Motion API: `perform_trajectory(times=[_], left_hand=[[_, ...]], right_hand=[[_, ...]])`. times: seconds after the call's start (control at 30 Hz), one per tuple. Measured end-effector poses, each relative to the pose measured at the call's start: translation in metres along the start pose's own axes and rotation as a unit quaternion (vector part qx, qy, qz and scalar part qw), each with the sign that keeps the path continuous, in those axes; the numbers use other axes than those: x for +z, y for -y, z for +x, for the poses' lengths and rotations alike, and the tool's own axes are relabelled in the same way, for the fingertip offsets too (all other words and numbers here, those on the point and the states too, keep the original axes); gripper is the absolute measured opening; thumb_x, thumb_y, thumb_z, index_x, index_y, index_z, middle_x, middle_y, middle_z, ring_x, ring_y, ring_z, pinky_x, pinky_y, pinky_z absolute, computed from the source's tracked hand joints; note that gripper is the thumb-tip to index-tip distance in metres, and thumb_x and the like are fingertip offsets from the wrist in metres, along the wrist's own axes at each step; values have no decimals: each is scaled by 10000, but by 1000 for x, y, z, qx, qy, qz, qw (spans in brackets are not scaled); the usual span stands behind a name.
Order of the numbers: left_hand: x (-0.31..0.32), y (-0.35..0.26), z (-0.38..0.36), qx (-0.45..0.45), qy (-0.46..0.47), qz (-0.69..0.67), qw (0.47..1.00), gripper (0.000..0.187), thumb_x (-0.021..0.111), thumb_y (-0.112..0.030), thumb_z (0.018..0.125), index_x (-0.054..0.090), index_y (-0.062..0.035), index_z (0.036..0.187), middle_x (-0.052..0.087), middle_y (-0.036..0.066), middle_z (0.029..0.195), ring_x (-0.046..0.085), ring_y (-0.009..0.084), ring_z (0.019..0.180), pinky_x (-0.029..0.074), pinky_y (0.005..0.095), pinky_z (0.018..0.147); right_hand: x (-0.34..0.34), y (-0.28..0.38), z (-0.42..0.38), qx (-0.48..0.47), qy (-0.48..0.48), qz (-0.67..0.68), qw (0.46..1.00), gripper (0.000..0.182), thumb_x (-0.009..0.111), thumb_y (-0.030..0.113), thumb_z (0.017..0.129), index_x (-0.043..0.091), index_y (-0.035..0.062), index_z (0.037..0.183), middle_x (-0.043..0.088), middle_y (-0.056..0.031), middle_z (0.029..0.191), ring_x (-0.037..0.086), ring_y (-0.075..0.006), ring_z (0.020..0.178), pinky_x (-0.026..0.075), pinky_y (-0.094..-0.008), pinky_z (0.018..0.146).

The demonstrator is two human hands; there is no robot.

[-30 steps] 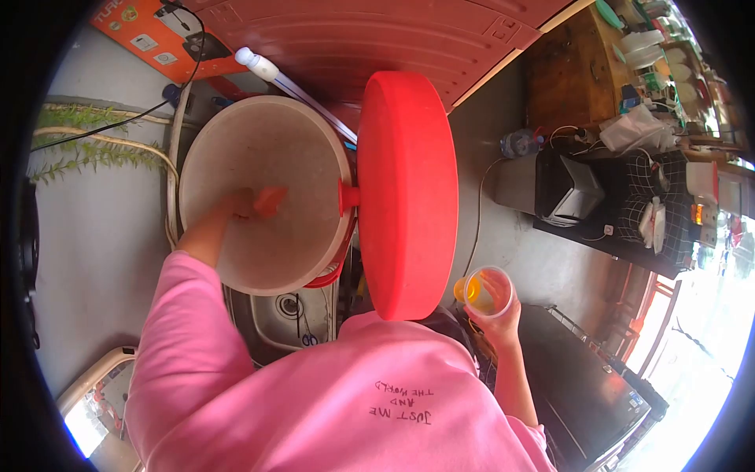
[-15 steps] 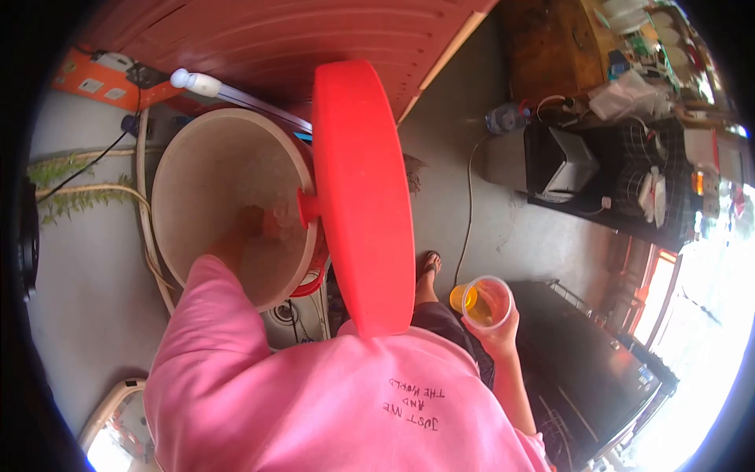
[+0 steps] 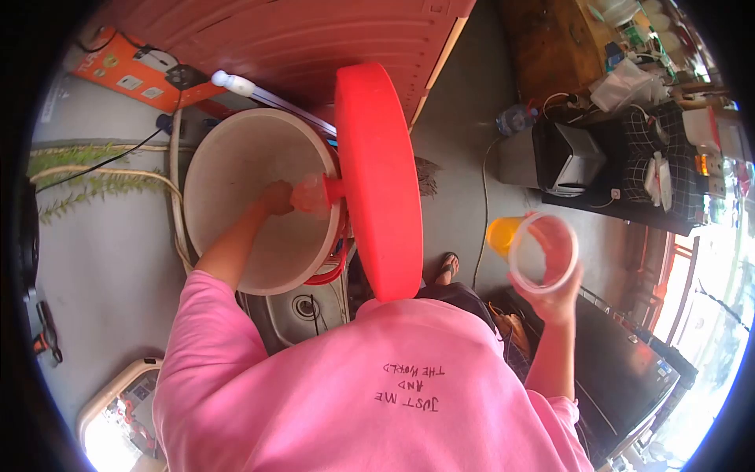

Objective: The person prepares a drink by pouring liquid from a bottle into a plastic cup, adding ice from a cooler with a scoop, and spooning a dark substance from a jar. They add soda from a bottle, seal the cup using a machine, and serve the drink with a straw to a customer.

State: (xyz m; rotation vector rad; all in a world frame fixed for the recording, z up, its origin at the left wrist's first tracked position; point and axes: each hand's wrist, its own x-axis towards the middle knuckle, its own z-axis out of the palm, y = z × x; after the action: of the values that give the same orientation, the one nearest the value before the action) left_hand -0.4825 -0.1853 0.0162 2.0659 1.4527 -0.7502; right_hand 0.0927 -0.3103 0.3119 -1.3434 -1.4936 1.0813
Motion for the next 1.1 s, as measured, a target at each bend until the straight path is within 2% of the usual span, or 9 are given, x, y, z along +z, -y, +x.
perform_trajectory(times=[0.23, 0.33, 0.43, 0.53, 0.67, 0.77, 0.87, 1.0, 1.1], left_hand=[[-75, -51, -12, -31, -9, 60, 998, 227, 758, -96, 751, 778, -57, 974, 760, 180, 1055, 744, 349, 997, 605, 439, 850], [-82, -65, -11, -33, -15, 66, 997, 269, 775, -87, 747, 788, -61, 1014, 764, 169, 1072, 747, 341, 1016, 605, 429, 859], [-94, -76, -12, -26, -12, 69, 997, 290, 796, -83, 735, 794, -68, 1025, 769, 156, 1070, 748, 338, 1023, 602, 428, 867], [-101, -79, -14, -28, 12, 71, 997, 315, 818, -80, 713, 797, -78, 1028, 773, 147, 1066, 748, 335, 1025, 602, 430, 869], [-106, -85, -17, -37, 18, 67, 997, 367, 846, -77, 676, 798, -86, 1040, 773, 147, 1074, 749, 329, 1025, 603, 433, 865], [-104, -83, -14, -36, 20, 71, 997, 353, 840, -72, 668, 804, -92, 1018, 776, 147, 1057, 751, 328, 1019, 603, 434, 867], [-98, -78, -13, -52, 16, 68, 996, 333, 845, -84, 652, 808, -94, 982, 772, 166, 1031, 751, 331, 998, 603, 431, 857], [-52, -31, -34, -87, -52, -22, 995, 303, 832, -100, 660, 803, -88, 961, 765, 190, 998, 749, 339, 971, 598, 440, 844], [4, -11, -37, -14, -90, -79, 993, 297, 834, -168, 686, 786, -66, 961, 761, 204, 968, 750, 344, 925, 591, 438, 828]], right_hand=[[15, 118, 41, -172, 9, 47, 984, 1060, 969, 395, 639, 449, -15, 1466, 531, -233, 1423, 558, -392, 1335, 402, -562, 1167], [36, 149, 51, -205, 77, 51, 974, 1125, 1036, 427, 505, 498, -54, 1368, 613, -237, 1284, 633, -384, 1229, 473, -536, 1096], [53, 162, 75, -241, 240, 110, 934, 1073, 1041, 377, 501, 515, -51, 1332, 673, -214, 1155, 662, -359, 1159, 515, -498, 1026], [78, 178, 59, -139, 253, 106, 952, 912, 1021, 267, 548, 587, -64, 1279, 698, -179, 1150, 701, -316, 1086, 559, -426, 922], [99, 162, 44, -56, 334, 132, 932, 930, 978, 160, 657, 496, -57, 1421, 609, -209, 1361, 643, -315, 1223, 521, -428, 1034], [126, 140, 32, -83, 339, 141, 926, 932, 969, 175, 677, 478, -45, 1438, 597, -197, 1373, 631, -318, 1238, 511, -405, 1050], [157, 120, 22, -11, 360, 195, 912, 930, 932, 147, 686, 445, -17, 1461, 593, -176, 1374, 593, -298, 1293, 473, -401, 1099], [195, 90, 8, 43, 367, 212, 905, 937, 891, 131, 695, 399, 21, 1486, 593, -179, 1370, 568, -292, 1327, 448, -402, 1130], [214, 79, 0, 83, 369, 199, 904, 968, 911, 171, 689, 384, 57, 1493, 582, -184, 1383, 572, -295, 1319, 454, -393, 1125]])
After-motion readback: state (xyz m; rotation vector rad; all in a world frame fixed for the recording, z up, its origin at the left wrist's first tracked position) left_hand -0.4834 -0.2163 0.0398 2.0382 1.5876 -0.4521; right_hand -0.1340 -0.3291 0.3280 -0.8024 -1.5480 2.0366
